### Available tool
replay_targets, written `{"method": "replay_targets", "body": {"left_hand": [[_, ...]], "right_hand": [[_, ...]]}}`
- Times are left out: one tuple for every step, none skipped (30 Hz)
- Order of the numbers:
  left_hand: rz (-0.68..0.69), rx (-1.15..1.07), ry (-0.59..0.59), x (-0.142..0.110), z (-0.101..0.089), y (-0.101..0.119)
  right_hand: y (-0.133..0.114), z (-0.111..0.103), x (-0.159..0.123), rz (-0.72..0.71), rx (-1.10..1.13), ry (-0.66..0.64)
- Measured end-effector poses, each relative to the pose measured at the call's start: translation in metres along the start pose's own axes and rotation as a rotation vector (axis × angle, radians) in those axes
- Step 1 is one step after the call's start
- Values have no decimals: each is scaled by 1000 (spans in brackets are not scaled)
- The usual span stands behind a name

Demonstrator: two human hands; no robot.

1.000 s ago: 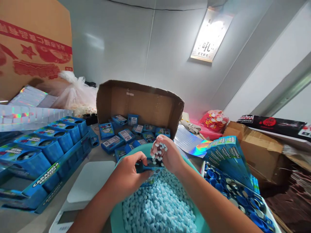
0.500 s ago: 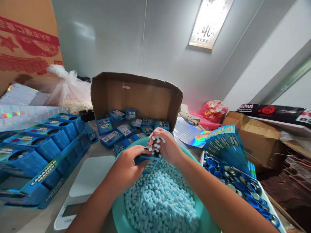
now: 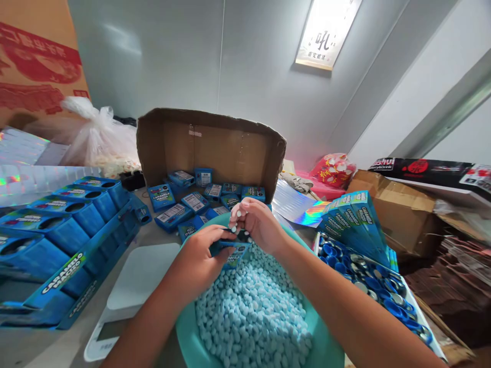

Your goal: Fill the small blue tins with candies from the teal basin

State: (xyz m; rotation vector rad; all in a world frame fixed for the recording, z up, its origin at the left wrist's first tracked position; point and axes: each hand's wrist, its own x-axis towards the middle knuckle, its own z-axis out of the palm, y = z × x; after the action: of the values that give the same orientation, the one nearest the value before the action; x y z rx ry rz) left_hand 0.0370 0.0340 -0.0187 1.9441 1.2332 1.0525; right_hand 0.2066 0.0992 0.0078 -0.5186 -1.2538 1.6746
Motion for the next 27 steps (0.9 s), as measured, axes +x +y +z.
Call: {"method": "replay_targets", "body": {"left_hand": [[-4, -1, 4, 0, 0, 0], [-4, 3, 12, 0, 0, -1], [-1, 10, 22, 0, 1, -1], [4, 19, 32, 0, 1, -2], [6, 25, 44, 0, 1, -3], [4, 28, 53, 0, 1, -3], [-4, 27, 61, 0, 1, -3], [-14, 22, 65, -1, 1, -3], [-23, 18, 66, -1, 1, -3], [-30, 18, 66, -1, 1, -2], [-34, 20, 66, -1, 1, -2], [-43, 24, 65, -1, 0, -1], [-60, 29, 63, -1, 0, 0], [-82, 32, 61, -1, 0, 1], [-106, 31, 63, -1, -1, 2], [-127, 29, 67, -1, -1, 3], [-140, 26, 74, -1, -1, 3], [-143, 20, 85, -1, -1, 4], [-141, 14, 99, -1, -1, 4], [-139, 7, 109, -1, -1, 4], [-140, 2, 113, -1, -1, 4], [-138, -2, 114, -1, -1, 4], [-133, -3, 112, 0, -1, 3], [-124, 0, 111, 0, -1, 2], [-113, 10, 113, 1, 0, 2], [-98, 23, 120, 1, 0, 1], [-83, 37, 131, 2, 0, 0]], "right_hand": [[0, 0, 0, -4, 3, 3], [-1, 0, 0, -9, 6, 7], [-2, 1, -1, -12, 6, 11], [-2, 1, -1, -15, 5, 14], [-2, 1, -1, -19, 3, 18], [-3, 2, -1, -22, 1, 20], [-3, 2, -2, -24, 0, 20], [-3, 2, -2, -25, -1, 19], [-3, 3, -2, -26, -1, 16], [-3, 3, -2, -28, 0, 13], [-3, 3, -2, -30, 0, 8], [-3, 3, -2, -33, 0, 3], [-3, 2, -2, -37, -1, -2], [-3, 2, -2, -42, -2, -9], [-3, 2, -2, -46, -3, -15], [-3, 2, -2, -48, -6, -21], [-3, 2, -2, -49, -7, -27], [-3, 1, -2, -51, -7, -31], [-3, 1, -2, -54, -4, -36], [-3, 1, -2, -56, 0, -40], [-3, 0, -2, -57, 4, -43], [-4, 0, -2, -55, 7, -46], [-4, -1, -1, -51, 11, -46], [-5, -1, -1, -45, 13, -44], [-6, -1, -1, -40, 14, -40], [-7, -2, -1, -39, 15, -36], [-8, -2, -2, -46, 15, -35]]}}
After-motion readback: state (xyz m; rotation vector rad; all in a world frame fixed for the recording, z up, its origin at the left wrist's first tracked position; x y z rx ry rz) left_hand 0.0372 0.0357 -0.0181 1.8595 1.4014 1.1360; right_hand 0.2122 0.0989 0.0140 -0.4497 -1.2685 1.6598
